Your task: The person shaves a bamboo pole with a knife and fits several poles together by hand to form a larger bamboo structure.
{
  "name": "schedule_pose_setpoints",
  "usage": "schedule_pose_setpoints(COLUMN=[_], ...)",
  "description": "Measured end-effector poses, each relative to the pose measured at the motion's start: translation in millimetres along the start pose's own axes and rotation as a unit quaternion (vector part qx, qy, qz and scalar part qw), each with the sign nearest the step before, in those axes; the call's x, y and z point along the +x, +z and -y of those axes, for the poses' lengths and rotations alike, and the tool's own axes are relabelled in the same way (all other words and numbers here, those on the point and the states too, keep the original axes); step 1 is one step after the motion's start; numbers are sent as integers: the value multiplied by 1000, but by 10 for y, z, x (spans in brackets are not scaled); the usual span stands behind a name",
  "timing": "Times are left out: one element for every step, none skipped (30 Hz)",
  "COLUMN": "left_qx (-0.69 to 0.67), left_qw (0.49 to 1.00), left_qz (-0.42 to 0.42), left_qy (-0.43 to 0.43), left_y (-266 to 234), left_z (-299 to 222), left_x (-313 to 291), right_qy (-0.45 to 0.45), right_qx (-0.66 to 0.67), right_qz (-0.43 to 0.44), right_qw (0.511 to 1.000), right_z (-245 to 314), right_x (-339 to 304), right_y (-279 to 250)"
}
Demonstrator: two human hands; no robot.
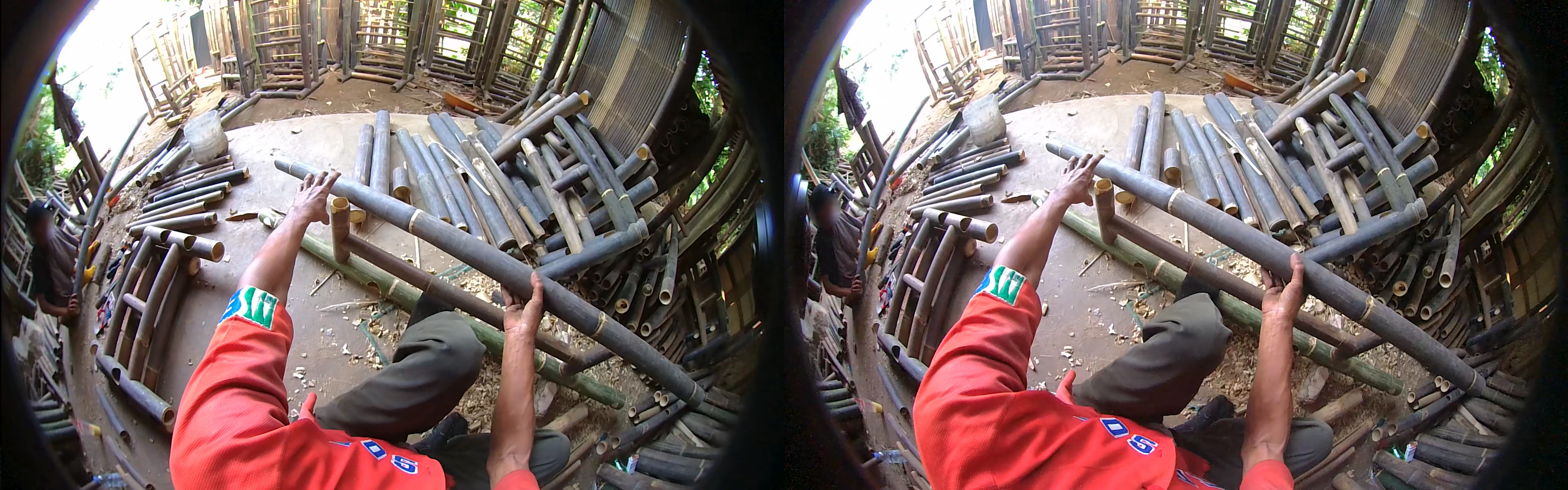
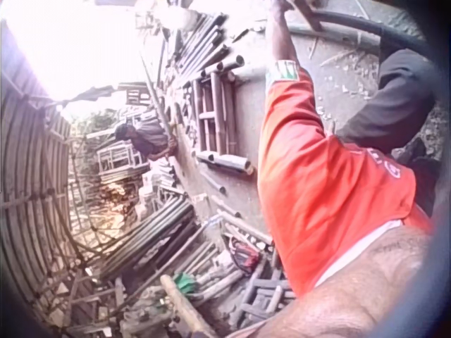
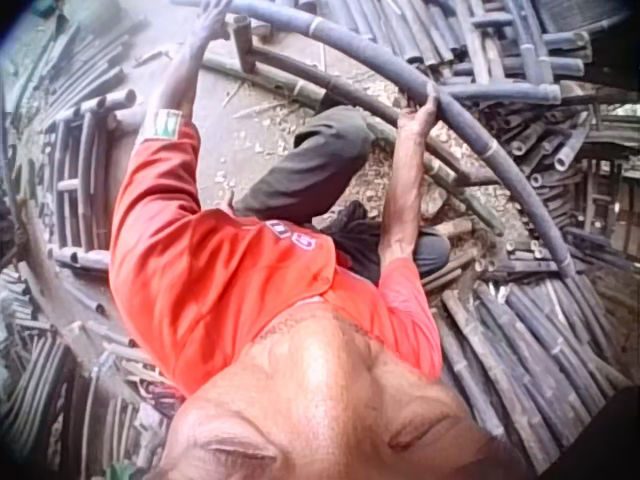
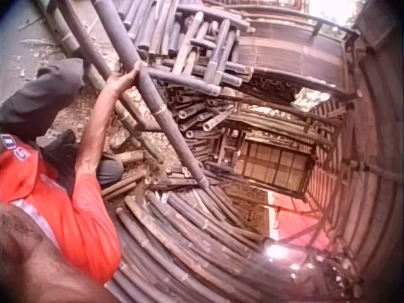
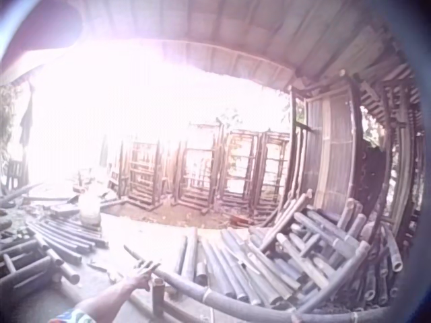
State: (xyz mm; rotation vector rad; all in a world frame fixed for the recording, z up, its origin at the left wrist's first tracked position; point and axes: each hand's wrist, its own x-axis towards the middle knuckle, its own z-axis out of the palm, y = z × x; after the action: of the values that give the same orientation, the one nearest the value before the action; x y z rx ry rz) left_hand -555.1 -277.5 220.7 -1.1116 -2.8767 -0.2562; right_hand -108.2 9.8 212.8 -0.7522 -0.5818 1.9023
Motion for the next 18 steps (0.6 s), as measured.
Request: schedule_pose_setpoints(left_qx=[-5,-11,-13,-8,-3,1,2,9,2,9,-1,5,11,17,21,14,6,2], left_qw=[1000,1000,999,999,998,997,995,997,998,999,998,998,997,997,996,997,997,997], left_qz=[-3,-6,-31,-37,-43,-50,-64,-53,-40,-30,-45,-49,-54,-59,-62,-66,-69,-73], left_qy=[6,13,29,37,46,57,81,61,56,40,44,44,44,45,52,48,44,37], left_y=[-2,0,8,10,15,8,-4,-4,-22,-104,-52,-64,-64,-64,-63,-64,-62,-71], left_z=[-9,-23,38,107,177,208,256,306,53,14,77,82,87,89,77,62,41,66], left_x=[3,12,29,46,57,92,104,88,114,70,77,53,12,-23,-47,-61,-71,-92], right_qy=[2,3,8,13,8,10,12,16,6,10,15,21,28,34,37,39,41,37], right_qx=[9,10,12,13,3,2,1,1,-8,-10,-12,-10,-7,-5,-4,-3,-1,0], right_qz=[-2,2,8,13,12,16,20,25,17,19,21,15,10,4,3,1,-1,0], right_qw=[1000,1000,1000,1000,1000,1000,1000,1000,1000,1000,1000,1000,1000,999,999,999,999,999], right_z=[12,34,41,43,23,7,-13,-43,34,10,-12,-33,-59,-83,-99,-112,-117,-142], right_x=[-11,-9,-25,-43,-66,-70,-77,-90,-69,-95,-122,-127,-132,-137,-126,-112,-100,-108], right_y=[17,20,59,96,134,158,183,210,155,175,187,183,166,148,118,87,50,31])
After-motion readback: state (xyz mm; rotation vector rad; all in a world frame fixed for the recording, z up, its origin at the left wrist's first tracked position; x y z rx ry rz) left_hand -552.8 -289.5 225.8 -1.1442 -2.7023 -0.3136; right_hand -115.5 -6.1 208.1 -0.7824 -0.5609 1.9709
